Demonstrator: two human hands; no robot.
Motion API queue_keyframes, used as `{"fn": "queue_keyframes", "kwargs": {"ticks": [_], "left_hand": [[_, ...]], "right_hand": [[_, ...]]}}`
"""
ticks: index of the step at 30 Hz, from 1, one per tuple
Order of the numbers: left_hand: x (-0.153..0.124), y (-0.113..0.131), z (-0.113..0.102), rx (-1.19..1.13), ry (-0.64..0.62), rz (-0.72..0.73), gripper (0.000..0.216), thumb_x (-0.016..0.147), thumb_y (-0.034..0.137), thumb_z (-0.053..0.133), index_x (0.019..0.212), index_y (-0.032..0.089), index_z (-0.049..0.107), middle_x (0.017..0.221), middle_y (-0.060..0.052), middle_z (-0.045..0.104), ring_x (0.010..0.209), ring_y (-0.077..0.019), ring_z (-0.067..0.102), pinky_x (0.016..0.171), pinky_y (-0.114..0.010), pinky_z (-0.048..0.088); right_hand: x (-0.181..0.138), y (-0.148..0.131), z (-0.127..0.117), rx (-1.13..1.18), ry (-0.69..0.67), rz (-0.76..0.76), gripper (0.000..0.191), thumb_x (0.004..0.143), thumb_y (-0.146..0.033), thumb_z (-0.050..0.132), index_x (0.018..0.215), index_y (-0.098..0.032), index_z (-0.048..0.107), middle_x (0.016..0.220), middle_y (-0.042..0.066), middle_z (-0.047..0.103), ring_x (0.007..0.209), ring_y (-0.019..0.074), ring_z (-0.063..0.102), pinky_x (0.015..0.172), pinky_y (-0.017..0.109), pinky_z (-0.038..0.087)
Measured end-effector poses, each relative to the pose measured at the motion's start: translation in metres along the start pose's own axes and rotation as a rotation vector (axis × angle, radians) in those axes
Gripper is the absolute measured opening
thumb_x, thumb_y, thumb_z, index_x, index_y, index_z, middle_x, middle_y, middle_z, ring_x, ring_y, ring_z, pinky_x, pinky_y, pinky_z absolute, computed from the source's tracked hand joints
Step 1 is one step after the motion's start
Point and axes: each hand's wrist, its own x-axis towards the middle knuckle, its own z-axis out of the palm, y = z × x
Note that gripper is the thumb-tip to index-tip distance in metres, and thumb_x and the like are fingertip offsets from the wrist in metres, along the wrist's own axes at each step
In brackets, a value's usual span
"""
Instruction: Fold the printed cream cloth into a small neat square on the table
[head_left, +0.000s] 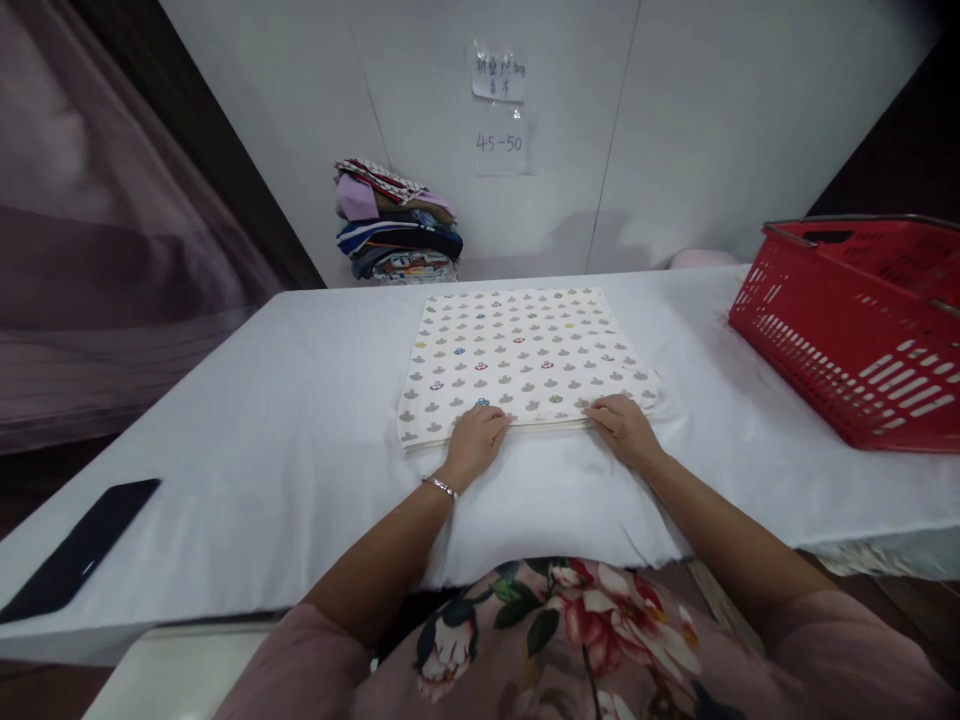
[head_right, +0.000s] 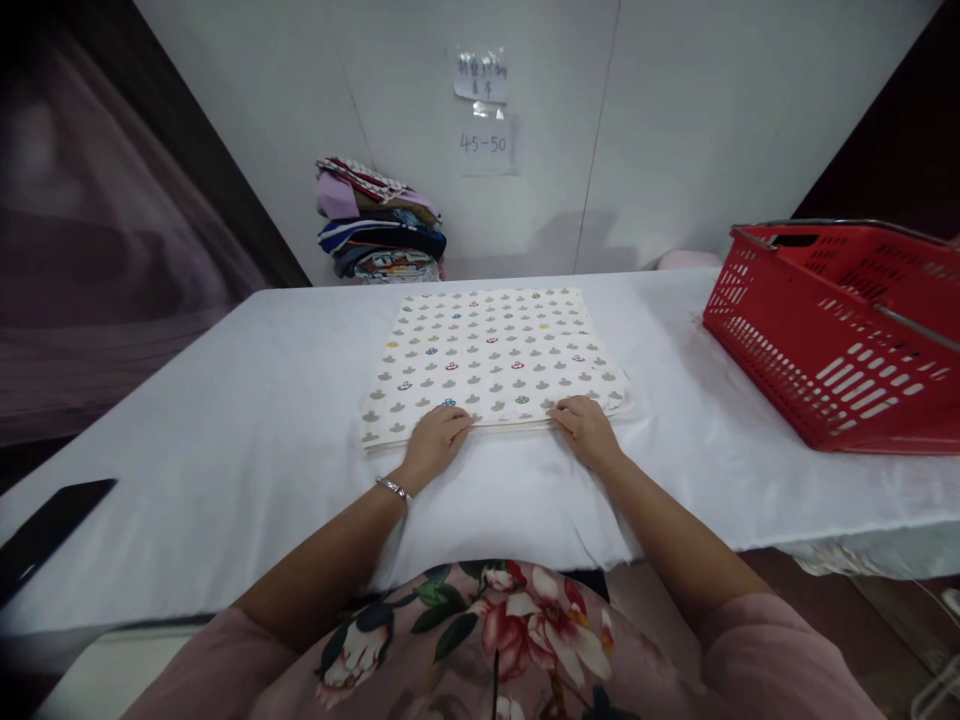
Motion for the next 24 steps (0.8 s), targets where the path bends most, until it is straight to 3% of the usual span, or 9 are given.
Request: {"fn": "queue_keyframes", "kwargs": {"ticks": [7,15,24], "left_hand": [[-0.001,0.0,0.001,0.093,0.035,0.021,0.022,0.093,0.023,0.045,0.094,0.021,0.068,0.09,-0.005,0.063,0.083,-0.0171,0.051,0.071,-0.031,0.041],[-0.004,0.001,0.003,0.151,-0.055,0.035,0.021,0.092,0.022,0.047,0.088,0.022,0.067,0.084,-0.004,0.059,0.082,-0.0173,0.05,0.069,-0.03,0.039],[-0.004,0.002,-0.001,0.108,-0.111,0.018,0.017,0.091,0.024,0.05,0.097,0.022,0.066,0.092,-0.005,0.06,0.088,-0.0204,0.053,0.076,-0.035,0.043]], "right_hand": [[0.002,0.0,0.002,-0.032,0.032,0.035,0.021,0.091,-0.02,0.048,0.098,-0.023,0.068,0.094,0.008,0.065,0.086,0.0213,0.054,0.076,0.037,0.041],[0.001,-0.004,0.005,-0.018,-0.1,0.013,0.023,0.086,-0.011,0.05,0.095,-0.022,0.069,0.094,0.007,0.066,0.088,0.0209,0.055,0.077,0.035,0.041],[-0.005,-0.006,-0.006,0.081,-0.15,0.023,0.031,0.082,-0.013,0.05,0.107,-0.022,0.066,0.104,0.009,0.065,0.097,0.0249,0.057,0.084,0.043,0.045]]}}
